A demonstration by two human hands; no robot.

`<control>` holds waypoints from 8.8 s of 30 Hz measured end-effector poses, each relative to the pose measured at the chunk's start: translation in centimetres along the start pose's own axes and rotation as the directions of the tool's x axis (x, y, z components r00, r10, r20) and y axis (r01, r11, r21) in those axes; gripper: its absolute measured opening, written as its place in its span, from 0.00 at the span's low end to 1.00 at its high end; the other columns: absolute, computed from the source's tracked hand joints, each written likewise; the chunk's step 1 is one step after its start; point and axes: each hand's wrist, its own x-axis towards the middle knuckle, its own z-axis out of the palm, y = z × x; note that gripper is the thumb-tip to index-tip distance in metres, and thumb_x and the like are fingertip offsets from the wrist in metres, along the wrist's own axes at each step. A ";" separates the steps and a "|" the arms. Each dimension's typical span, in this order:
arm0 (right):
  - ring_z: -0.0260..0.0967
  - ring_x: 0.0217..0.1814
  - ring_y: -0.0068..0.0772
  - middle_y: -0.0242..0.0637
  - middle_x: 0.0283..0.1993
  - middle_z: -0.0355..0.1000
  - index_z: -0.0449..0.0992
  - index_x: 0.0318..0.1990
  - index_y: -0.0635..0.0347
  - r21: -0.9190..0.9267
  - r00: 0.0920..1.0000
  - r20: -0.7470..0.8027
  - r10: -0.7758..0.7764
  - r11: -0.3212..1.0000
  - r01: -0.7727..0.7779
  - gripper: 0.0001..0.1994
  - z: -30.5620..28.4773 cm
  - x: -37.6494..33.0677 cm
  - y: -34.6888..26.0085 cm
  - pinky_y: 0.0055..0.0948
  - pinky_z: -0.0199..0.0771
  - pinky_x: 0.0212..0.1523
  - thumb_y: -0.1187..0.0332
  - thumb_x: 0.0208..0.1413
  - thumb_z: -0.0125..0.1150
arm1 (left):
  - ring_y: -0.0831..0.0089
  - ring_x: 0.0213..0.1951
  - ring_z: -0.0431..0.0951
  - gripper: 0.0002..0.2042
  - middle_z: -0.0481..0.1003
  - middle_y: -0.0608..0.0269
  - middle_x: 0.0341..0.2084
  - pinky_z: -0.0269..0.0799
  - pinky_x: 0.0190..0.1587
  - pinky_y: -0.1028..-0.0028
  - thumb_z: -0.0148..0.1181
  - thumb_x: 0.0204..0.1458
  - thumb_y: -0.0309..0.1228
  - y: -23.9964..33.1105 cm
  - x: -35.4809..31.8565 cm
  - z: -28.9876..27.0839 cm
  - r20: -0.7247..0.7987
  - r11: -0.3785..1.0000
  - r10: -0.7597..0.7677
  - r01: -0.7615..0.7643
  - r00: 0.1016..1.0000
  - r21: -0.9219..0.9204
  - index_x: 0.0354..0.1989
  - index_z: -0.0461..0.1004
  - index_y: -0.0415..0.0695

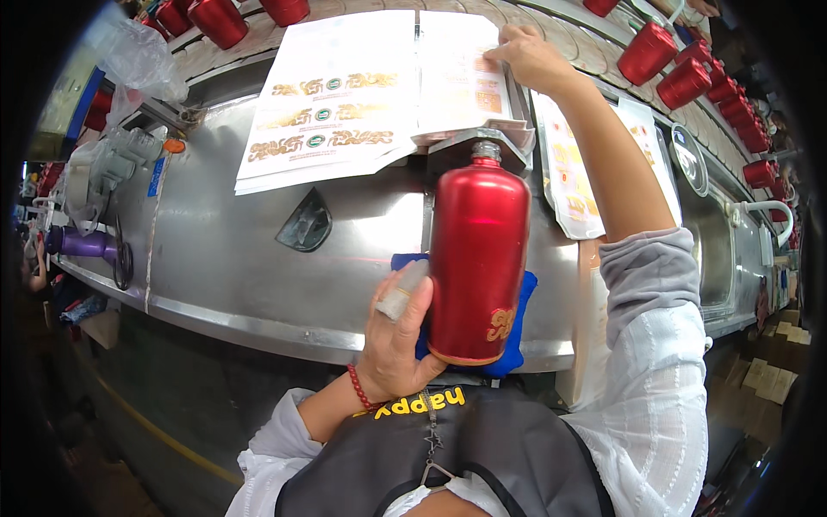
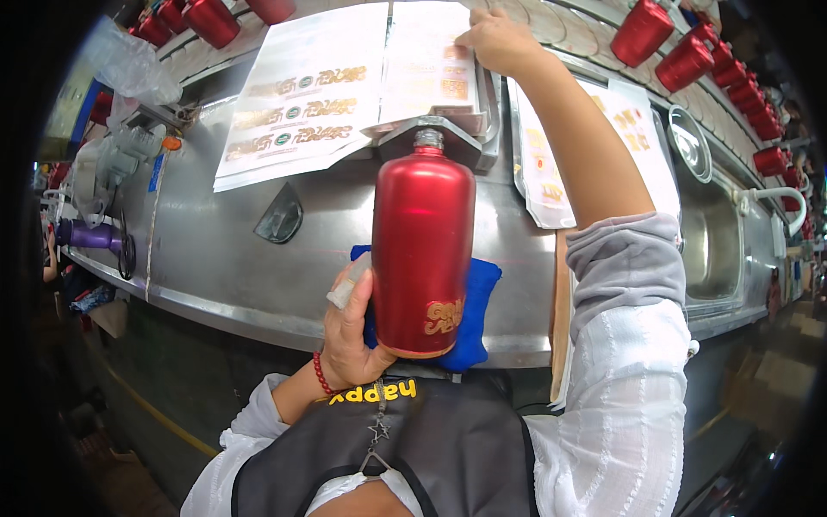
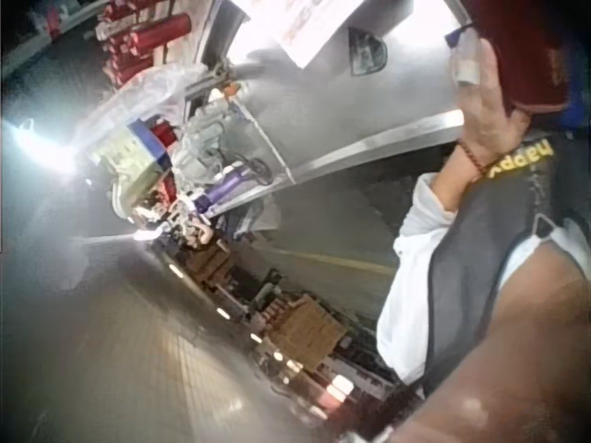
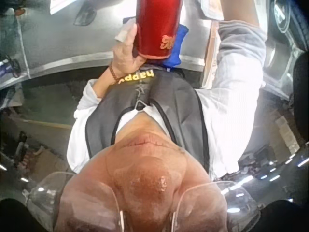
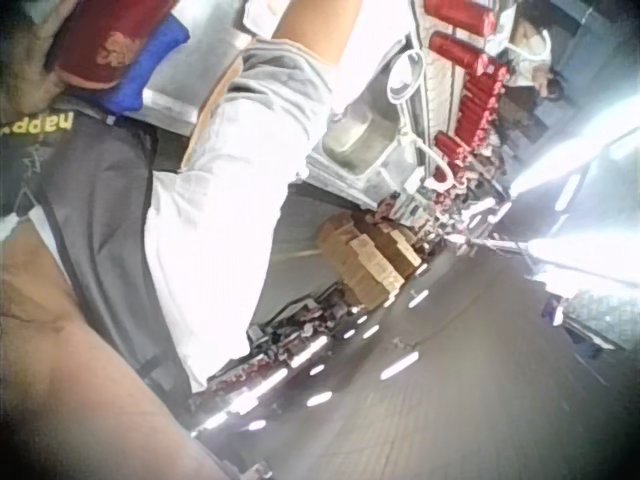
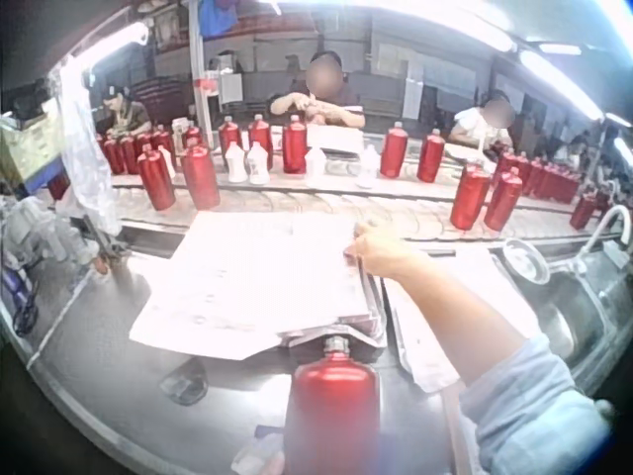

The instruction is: The person applies gold decorative labels to red cylindrical containers. They peel labels from sheets, position them on the container, and smooth them with a green tool. The person handles multiple containers one at a time, rotating each to align and press the label.

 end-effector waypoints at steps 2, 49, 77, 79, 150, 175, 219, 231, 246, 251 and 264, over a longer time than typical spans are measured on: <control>0.64 0.66 0.45 0.40 0.59 0.72 0.85 0.49 0.50 -0.059 0.995 -0.055 0.082 0.995 -0.085 0.22 -0.8 0.4 -1.0 0.38 0.68 0.64 0.84 0.52 0.54 | 0.35 0.63 0.66 0.42 0.66 0.38 0.62 0.55 0.67 0.41 0.65 0.56 0.48 0.1 0.2 -0.1 -0.010 1.000 -0.002 0.002 1.000 0.003 0.72 0.55 0.37; 0.68 0.56 0.44 0.41 0.45 0.72 0.78 0.31 0.61 0.382 0.933 0.088 -0.348 0.877 0.291 0.04 -20.5 -14.9 -14.9 0.38 0.72 0.56 0.72 0.55 0.61 | 0.41 0.67 0.64 0.57 0.64 0.35 0.64 0.49 0.72 0.47 0.73 0.45 0.56 1.2 2.3 -0.9 0.005 0.976 0.083 -0.082 0.997 0.202 0.73 0.50 0.28; 0.64 0.65 0.55 0.52 0.66 0.62 0.72 0.65 0.57 0.510 0.981 -0.152 0.117 0.860 -0.024 0.26 -15.2 -22.0 -19.5 0.45 0.69 0.63 0.70 0.57 0.66 | 0.62 0.63 0.69 0.40 0.63 0.40 0.64 0.65 0.64 0.67 0.59 0.63 0.41 0.1 8.5 0.7 0.071 0.597 -0.392 0.312 0.917 -0.739 0.73 0.45 0.29; 0.63 0.66 0.57 0.54 0.69 0.61 0.71 0.66 0.57 0.514 0.981 -0.166 0.104 0.858 -0.004 0.28 -15.0 -22.4 -19.6 0.46 0.68 0.64 0.71 0.56 0.67 | 0.63 0.63 0.68 0.40 0.63 0.41 0.64 0.64 0.65 0.67 0.59 0.64 0.41 0.1 8.2 0.6 0.083 0.601 -0.366 0.303 0.927 -0.739 0.73 0.44 0.29; 0.80 0.33 0.46 0.46 0.35 0.79 0.71 0.46 0.61 0.676 0.979 -0.145 0.140 0.737 -0.005 0.11 -17.0 -21.0 -16.6 0.34 0.77 0.35 0.73 0.58 0.64 | 0.67 0.62 0.68 0.45 0.63 0.46 0.64 0.69 0.62 0.69 0.63 0.61 0.40 0.8 7.9 0.4 0.083 0.614 -0.361 0.304 0.929 -0.728 0.75 0.39 0.31; 0.69 0.33 0.20 0.32 0.32 0.75 0.77 0.41 0.64 0.900 0.851 -0.031 0.524 0.385 -0.204 0.09 -14.8 -26.6 -16.4 0.23 0.70 0.36 0.68 0.58 0.65 | 0.64 0.63 0.62 0.30 0.81 0.71 0.34 0.36 0.77 0.52 0.35 0.64 0.63 1.3 10.5 -3.9 0.408 0.759 0.495 -0.611 0.767 0.228 0.61 0.75 0.61; 0.75 0.36 0.25 0.38 0.36 0.78 0.76 0.46 0.62 0.841 0.939 -0.068 0.337 0.525 -0.127 0.14 -12.2 -21.0 -16.6 0.24 0.77 0.37 0.59 0.64 0.64 | 0.68 0.57 0.64 0.18 0.81 0.78 0.48 0.37 0.76 0.49 0.64 0.53 0.38 2.3 -1.9 -4.0 0.048 0.945 0.189 -0.195 0.981 0.261 0.54 0.81 0.59; 0.78 0.33 0.34 0.48 0.32 0.79 0.77 0.43 0.66 0.875 0.929 -0.107 0.353 0.477 -0.081 0.16 -12.0 -20.8 -16.7 0.32 0.78 0.35 0.60 0.62 0.65 | 0.72 0.51 0.68 0.14 0.72 0.79 0.23 0.51 0.72 0.48 0.62 0.51 0.38 4.9 6.6 -1.3 0.417 0.625 0.576 -0.708 0.703 0.330 0.47 0.76 0.56; 0.76 0.35 0.33 0.41 0.36 0.78 0.76 0.48 0.62 0.819 0.972 -0.089 0.217 0.571 -0.052 0.12 -15.1 -21.1 -15.9 0.30 0.77 0.38 0.64 0.63 0.63 | 0.63 0.64 0.67 0.26 0.73 0.53 0.58 0.57 0.69 0.59 0.47 0.69 0.45 0.3 6.1 -3.6 0.039 0.833 -0.404 0.386 0.914 -0.396 0.65 0.69 0.36; 0.73 0.55 0.27 0.41 0.59 0.73 0.75 0.54 0.64 0.840 0.955 -0.148 0.258 0.543 -0.017 0.12 -16.7 -19.4 -10.5 0.25 0.79 0.46 0.79 0.66 0.51 | 0.73 0.48 0.80 0.21 0.78 0.59 0.49 0.77 0.51 0.70 0.56 0.65 0.41 -4.0 18.0 -1.6 0.602 0.225 -0.411 0.717 0.684 -0.660 0.59 0.71 0.40; 0.72 0.38 0.25 0.34 0.46 0.77 0.75 0.59 0.61 0.626 0.966 -0.207 0.156 0.779 0.008 0.20 -0.7 24.6 5.0 0.30 0.76 0.31 0.59 0.66 0.60 | 0.79 0.43 0.77 0.17 0.78 0.61 0.40 0.73 0.48 0.76 0.61 0.62 0.41 2.9 7.5 -13.8 0.136 0.583 -0.622 0.571 0.772 -0.578 0.47 0.73 0.37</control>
